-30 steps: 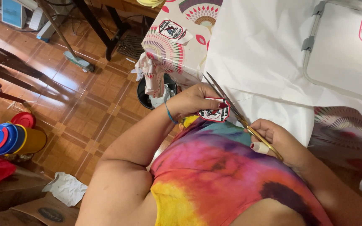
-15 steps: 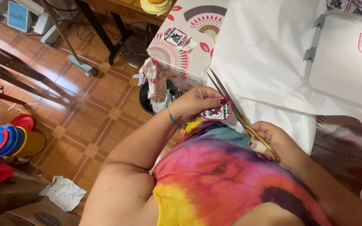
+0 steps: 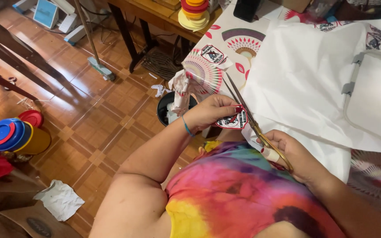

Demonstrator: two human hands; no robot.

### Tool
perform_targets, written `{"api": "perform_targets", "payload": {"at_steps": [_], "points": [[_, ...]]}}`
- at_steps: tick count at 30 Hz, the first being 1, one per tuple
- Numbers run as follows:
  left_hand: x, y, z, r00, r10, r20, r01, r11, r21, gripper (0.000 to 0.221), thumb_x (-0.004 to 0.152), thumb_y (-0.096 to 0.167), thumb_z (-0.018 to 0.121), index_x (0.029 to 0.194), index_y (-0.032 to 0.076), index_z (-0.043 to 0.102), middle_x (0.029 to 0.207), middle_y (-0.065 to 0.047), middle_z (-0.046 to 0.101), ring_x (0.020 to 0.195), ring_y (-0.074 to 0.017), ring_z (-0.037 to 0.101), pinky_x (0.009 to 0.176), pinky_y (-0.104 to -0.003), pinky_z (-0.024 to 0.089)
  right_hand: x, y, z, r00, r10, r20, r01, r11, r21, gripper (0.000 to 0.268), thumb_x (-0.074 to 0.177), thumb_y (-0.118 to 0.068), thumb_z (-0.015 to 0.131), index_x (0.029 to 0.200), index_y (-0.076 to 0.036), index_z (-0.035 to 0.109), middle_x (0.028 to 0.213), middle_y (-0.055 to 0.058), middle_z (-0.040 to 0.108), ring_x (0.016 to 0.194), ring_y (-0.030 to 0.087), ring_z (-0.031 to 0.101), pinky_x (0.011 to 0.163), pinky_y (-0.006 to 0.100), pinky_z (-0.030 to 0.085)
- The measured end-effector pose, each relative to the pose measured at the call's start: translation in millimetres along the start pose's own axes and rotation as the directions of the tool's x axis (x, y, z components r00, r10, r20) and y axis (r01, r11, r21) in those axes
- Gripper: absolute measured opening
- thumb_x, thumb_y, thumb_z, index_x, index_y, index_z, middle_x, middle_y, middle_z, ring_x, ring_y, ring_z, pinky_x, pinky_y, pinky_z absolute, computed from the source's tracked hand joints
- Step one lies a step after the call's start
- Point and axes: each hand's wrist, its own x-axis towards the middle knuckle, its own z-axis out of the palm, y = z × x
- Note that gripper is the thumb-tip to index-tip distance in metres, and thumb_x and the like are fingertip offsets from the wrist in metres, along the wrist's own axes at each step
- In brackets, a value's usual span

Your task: Using scissors to precisely cut out individual embroidered patches from a larger sheet of fabric.

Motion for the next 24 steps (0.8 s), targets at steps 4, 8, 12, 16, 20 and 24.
{"api": "perform_targets", "payload": {"at_steps": [4, 8, 12, 16, 20, 24], "points": [[-2, 12, -10, 0.999, 0.024, -0.021, -0.024, 1.000, -0.010, 0.010, 0.089, 0.003, 0.070, 0.089, -0.007, 0.072, 0.059, -0.005, 0.063, 0.052, -0.0049, 0.063, 0.045, -0.014, 0.049, 14, -11, 16, 1.000, -0.004, -0.021, 0.005, 1.000, 0.017, 0.028, 0.090, -0.010, 0.073, 0.107, 0.008, 0.059, 0.061, 0.006, 0.052, 0.038, 0.009, 0.046, 0.036, 0.021, 0.037], [1, 19, -23, 0.999, 0.024, -0.031, -0.024, 1.000, -0.017, 0.010, 0.089, 0.003, 0.071, 0.090, -0.007, 0.072, 0.060, -0.006, 0.063, 0.052, -0.0052, 0.063, 0.045, -0.015, 0.050, 28, -11, 21, 1.000, 0.005, -0.027, -0.003, 0.998, 0.055, 0.028, 0.090, -0.011, 0.073, 0.106, 0.006, 0.059, 0.060, 0.006, 0.051, 0.039, 0.009, 0.045, 0.035, 0.021, 0.035], [15, 15, -40, 0.999, -0.003, -0.031, 0.003, 1.000, -0.016, 0.012, 0.088, 0.005, 0.072, 0.090, -0.007, 0.071, 0.059, -0.007, 0.063, 0.051, -0.0075, 0.064, 0.043, -0.016, 0.050, 37, -8, 27, 0.995, 0.023, -0.095, -0.017, 0.997, 0.070, 0.024, 0.091, -0.010, 0.073, 0.102, 0.007, 0.060, 0.057, 0.005, 0.048, 0.042, 0.011, 0.047, 0.034, 0.020, 0.035], [27, 11, -46, 0.999, -0.039, -0.031, 0.039, 0.999, -0.011, 0.012, 0.088, 0.005, 0.072, 0.090, -0.007, 0.071, 0.059, -0.009, 0.062, 0.051, -0.0095, 0.065, 0.041, -0.017, 0.050, 44, 5, 24, 0.987, 0.051, -0.152, -0.037, 0.995, 0.095, 0.025, 0.092, -0.012, 0.075, 0.101, 0.006, 0.060, 0.056, 0.005, 0.048, 0.042, 0.011, 0.047, 0.033, 0.020, 0.035], [46, -4, -62, 0.997, -0.066, -0.034, 0.066, 0.998, 0.011, 0.013, 0.088, 0.005, 0.072, 0.087, -0.007, 0.070, 0.059, -0.009, 0.063, 0.050, -0.0095, 0.064, 0.041, -0.018, 0.051, 50, 5, 26, 0.985, 0.050, -0.166, -0.035, 0.995, 0.090, 0.026, 0.092, -0.013, 0.075, 0.100, 0.007, 0.059, 0.056, 0.004, 0.046, 0.044, 0.010, 0.046, 0.033, 0.020, 0.035], [60, -21, -71, 0.995, -0.088, -0.053, 0.090, 0.995, 0.049, 0.015, 0.087, 0.008, 0.073, 0.086, -0.007, 0.070, 0.057, -0.009, 0.061, 0.046, -0.0085, 0.062, 0.036, -0.017, 0.047, 54, 8, 28, 0.977, 0.085, -0.197, -0.061, 0.991, 0.123, 0.028, 0.093, -0.017, 0.075, 0.099, 0.005, 0.057, 0.058, 0.005, 0.046, 0.046, 0.012, 0.046, 0.033, 0.021, 0.035]]}}
